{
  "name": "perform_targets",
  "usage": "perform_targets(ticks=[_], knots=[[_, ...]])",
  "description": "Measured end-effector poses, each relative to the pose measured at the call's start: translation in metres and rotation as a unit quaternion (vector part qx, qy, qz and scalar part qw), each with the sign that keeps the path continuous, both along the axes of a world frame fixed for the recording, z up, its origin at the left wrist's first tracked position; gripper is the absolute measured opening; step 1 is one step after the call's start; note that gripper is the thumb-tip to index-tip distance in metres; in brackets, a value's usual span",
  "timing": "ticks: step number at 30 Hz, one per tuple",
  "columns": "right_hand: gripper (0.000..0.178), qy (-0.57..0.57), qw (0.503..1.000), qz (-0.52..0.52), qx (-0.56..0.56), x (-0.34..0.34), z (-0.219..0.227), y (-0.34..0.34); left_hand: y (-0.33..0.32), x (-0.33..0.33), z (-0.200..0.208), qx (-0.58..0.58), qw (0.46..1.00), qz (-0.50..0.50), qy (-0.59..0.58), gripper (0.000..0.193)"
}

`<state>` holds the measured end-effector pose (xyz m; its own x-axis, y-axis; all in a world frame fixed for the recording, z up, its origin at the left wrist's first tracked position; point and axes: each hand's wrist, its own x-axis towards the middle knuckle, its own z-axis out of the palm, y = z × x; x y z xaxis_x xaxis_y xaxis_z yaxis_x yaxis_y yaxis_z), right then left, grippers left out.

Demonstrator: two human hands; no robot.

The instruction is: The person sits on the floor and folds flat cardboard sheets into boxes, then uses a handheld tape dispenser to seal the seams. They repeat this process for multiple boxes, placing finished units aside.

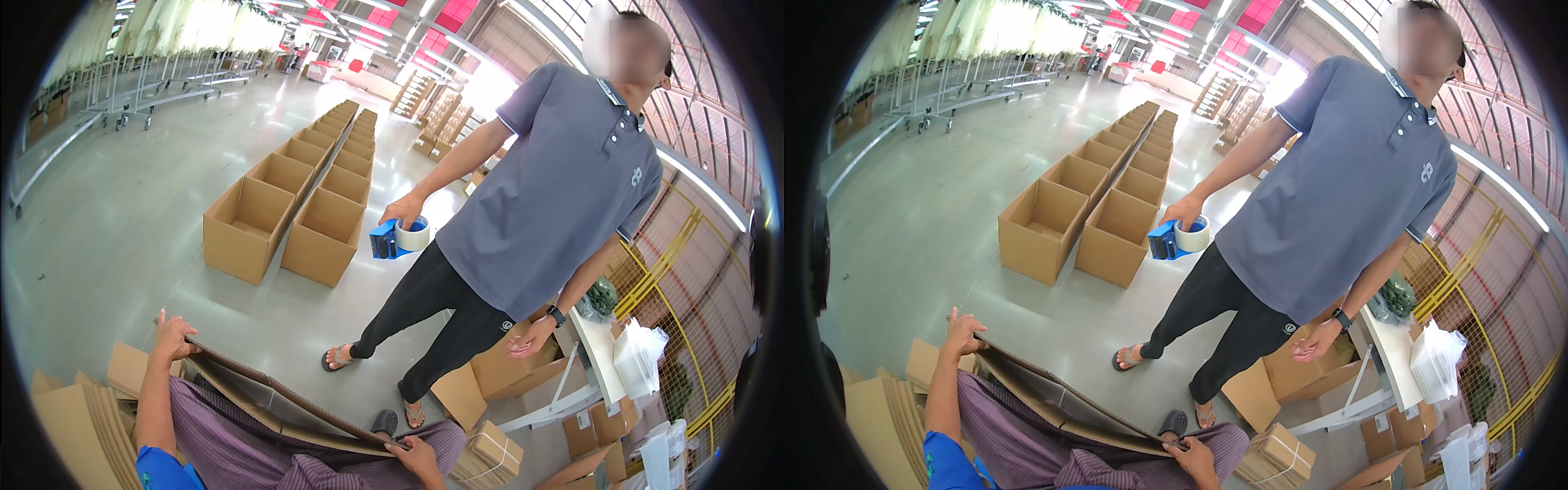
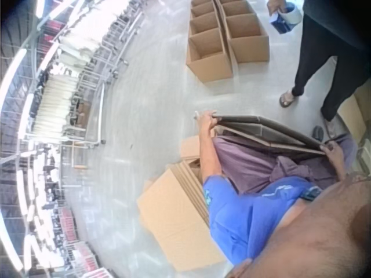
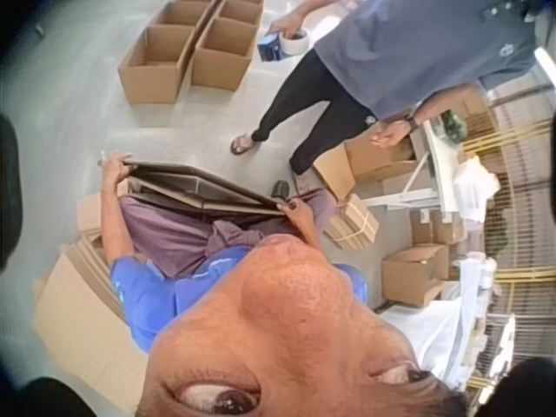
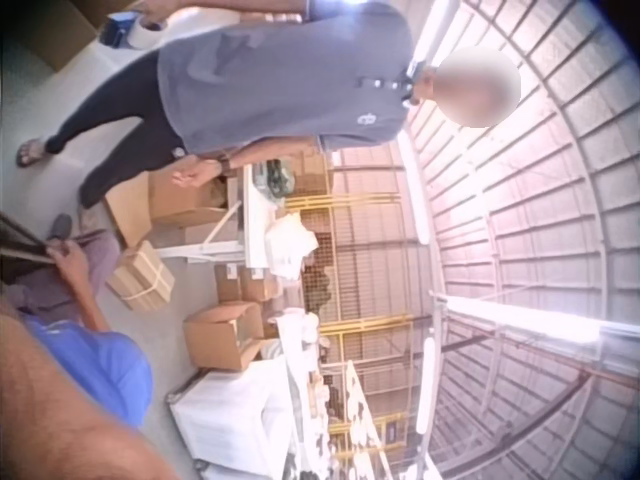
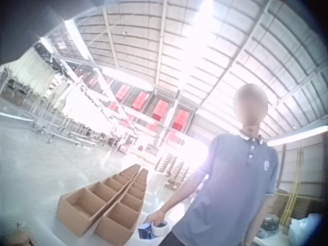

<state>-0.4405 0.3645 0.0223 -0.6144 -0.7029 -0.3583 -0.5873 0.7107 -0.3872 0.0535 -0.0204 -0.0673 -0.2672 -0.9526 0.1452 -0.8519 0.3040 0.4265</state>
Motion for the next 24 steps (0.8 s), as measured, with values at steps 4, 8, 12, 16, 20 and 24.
perform_targets(ticks=[4,8,12,16,20,24], knots=[[0.092,-0.017,0.999,-0.023,-0.022,0.0,-0.001,-0.004,-0.007,0.004,-0.014,-0.03,0.998,0.05,-0.033,0.024],[0.093,-0.05,0.988,-0.085,-0.117,-0.004,-0.026,0.0,-0.006,0.005,-0.015,-0.025,0.995,0.077,-0.065,0.022],[0.096,-0.149,0.928,-0.211,-0.268,0.0,-0.057,-0.002,0.0,0.005,-0.013,-0.012,0.992,0.086,-0.089,0.009],[0.099,-0.201,0.844,-0.318,-0.382,0.018,-0.074,-0.011,0.007,0.008,-0.017,-0.051,0.994,0.075,-0.067,0.016],[0.096,-0.22,0.769,-0.369,-0.473,0.036,-0.08,-0.024,0.017,0.014,-0.015,-0.082,0.992,0.077,-0.054,0.008],[0.08,-0.24,0.747,-0.323,-0.529,0.043,-0.08,-0.034,0.03,0.015,0.0,-0.056,0.993,0.089,-0.059,0.016]])
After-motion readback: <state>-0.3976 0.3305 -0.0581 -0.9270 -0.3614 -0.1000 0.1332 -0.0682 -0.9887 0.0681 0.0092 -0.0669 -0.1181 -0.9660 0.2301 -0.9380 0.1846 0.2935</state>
